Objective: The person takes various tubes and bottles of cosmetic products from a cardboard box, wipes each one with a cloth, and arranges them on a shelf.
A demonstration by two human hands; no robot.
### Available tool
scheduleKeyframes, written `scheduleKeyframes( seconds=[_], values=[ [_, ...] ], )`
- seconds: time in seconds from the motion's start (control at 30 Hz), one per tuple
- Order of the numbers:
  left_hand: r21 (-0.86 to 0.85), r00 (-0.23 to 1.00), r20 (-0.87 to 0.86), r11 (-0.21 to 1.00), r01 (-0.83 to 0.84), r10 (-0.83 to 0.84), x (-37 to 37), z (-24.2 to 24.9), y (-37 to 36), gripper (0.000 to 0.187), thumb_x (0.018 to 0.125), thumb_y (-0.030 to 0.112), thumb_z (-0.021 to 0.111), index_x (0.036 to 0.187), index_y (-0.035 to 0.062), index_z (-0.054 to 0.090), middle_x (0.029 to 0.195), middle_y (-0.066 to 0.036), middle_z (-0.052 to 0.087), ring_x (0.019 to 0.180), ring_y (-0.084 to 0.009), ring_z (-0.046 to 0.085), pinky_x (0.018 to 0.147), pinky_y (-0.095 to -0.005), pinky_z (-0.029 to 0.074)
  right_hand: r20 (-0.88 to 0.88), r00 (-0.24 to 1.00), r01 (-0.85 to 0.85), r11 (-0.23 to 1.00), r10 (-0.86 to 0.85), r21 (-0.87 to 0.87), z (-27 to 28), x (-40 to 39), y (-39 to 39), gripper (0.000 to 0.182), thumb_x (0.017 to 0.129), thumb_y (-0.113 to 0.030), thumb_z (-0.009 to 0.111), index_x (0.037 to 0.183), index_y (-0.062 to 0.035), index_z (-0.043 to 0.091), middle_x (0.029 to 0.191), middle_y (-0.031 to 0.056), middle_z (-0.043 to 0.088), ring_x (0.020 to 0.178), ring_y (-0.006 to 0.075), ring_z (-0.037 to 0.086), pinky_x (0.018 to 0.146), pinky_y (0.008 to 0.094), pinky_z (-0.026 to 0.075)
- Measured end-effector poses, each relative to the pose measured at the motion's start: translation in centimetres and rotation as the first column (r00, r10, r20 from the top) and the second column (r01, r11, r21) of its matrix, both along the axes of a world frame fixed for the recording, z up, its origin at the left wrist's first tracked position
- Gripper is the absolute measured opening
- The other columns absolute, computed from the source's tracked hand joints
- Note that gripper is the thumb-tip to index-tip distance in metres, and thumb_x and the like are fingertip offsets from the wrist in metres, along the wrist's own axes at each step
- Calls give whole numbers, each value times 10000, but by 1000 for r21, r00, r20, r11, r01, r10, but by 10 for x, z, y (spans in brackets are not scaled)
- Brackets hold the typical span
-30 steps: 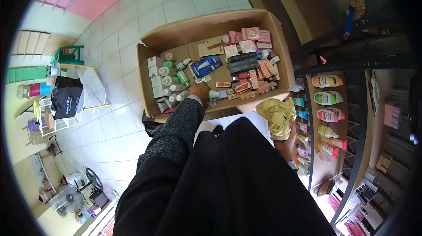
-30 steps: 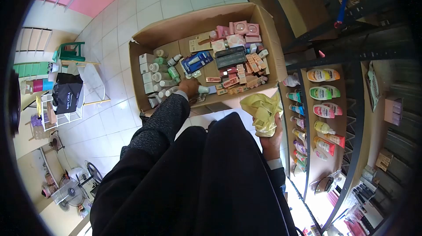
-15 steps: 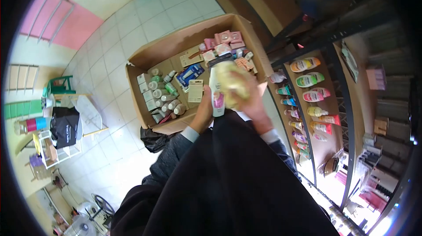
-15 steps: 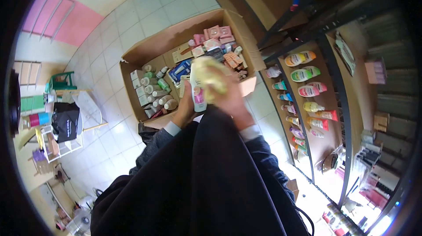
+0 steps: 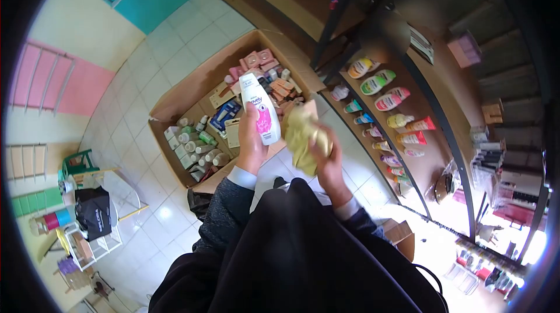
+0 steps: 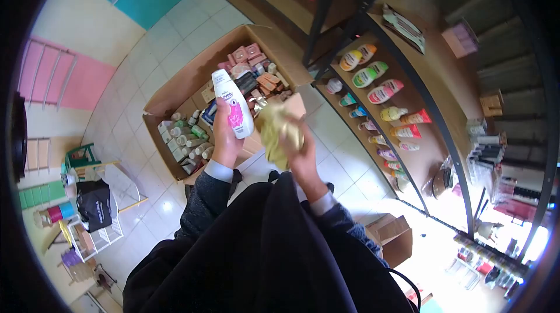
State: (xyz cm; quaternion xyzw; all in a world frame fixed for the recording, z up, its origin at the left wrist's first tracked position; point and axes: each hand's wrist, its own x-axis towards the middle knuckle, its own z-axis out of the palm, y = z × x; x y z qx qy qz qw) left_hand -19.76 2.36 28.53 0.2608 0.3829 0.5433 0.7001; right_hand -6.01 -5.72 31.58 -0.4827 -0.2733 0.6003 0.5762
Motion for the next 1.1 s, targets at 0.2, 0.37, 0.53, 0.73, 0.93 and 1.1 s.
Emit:
scheduleKeyframes(
  seconds=[0.2, 0.37, 0.53, 0.73, 0.93, 1.1],
  values=[
    [19, 992, 93, 996, -88, 86, 61, 9, -27, 479, 913, 429, 413, 1105, -5, 479, 991, -85, 559, 871, -161, 570, 770, -304, 472, 395, 891, 161, 969, -224, 186, -11, -3, -7, 358, 857, -124, 551, 1194, -54, 451, 1119, 115, 537, 1043, 182, 501, 875, 298, 396],
    [-48, 981, 188, 997, 62, -52, 93, -3, -46, 517, 908, 456, 399, 1167, 11, 451, 1057, -87, 556, 924, -182, 556, 804, -309, 459, 523, 819, 125, 963, -236, 239, -17, 42, -39, 316, 886, -124, 514, 1180, -30, 444, 1092, 88, 522, 1013, 136, 481, 860, 260, 385],
    [-201, 933, 335, 958, 205, -129, 115, 3, -39, 516, 895, 473, 414, 1203, 62, 452, 1138, -53, 556, 1007, -151, 528, 834, -297, 431, 49, 992, 118, 990, -115, -72, -35, 92, -88, 318, 899, -226, 503, 1162, -53, 451, 1044, 85, 541, 898, 177, 554, 785, 283, 445],
    [-296, 781, 281, 724, 623, -557, 173, -22, -131, 370, 892, 381, 481, 1077, 65, 537, 922, -47, 616, 854, -133, 600, 767, -272, 481, 725, 606, 336, 932, -327, 140, -64, 149, -107, 423, 928, -383, 338, 1234, -102, 418, 1242, 197, 418, 1238, 364, 294, 1014, 446, 247],
    [-155, 598, -310, 660, 735, -739, 227, -49, -161, 409, 822, 373, 587, 1073, 51, 567, 1064, -126, 527, 998, -212, 511, 868, -322, 414, 673, 701, 262, 963, -236, 65, -60, 252, -173, 487, 852, -410, 504, 1204, -74, 485, 1197, 160, 406, 1022, 271, 438, 877, 365, 379],
    [34, 346, -793, 530, 847, -502, 297, -74, -214, 440, 744, 395, 675, 1009, 47, 632, 1097, -200, 444, 1043, -311, 429, 894, -360, 377, 566, 816, 7, 976, 120, -216, -69, 322, -211, 424, 808, -269, 632, 1099, 19, 519, 979, 139, 563, 773, 186, 573, 622, 294, 499]
  ],
)
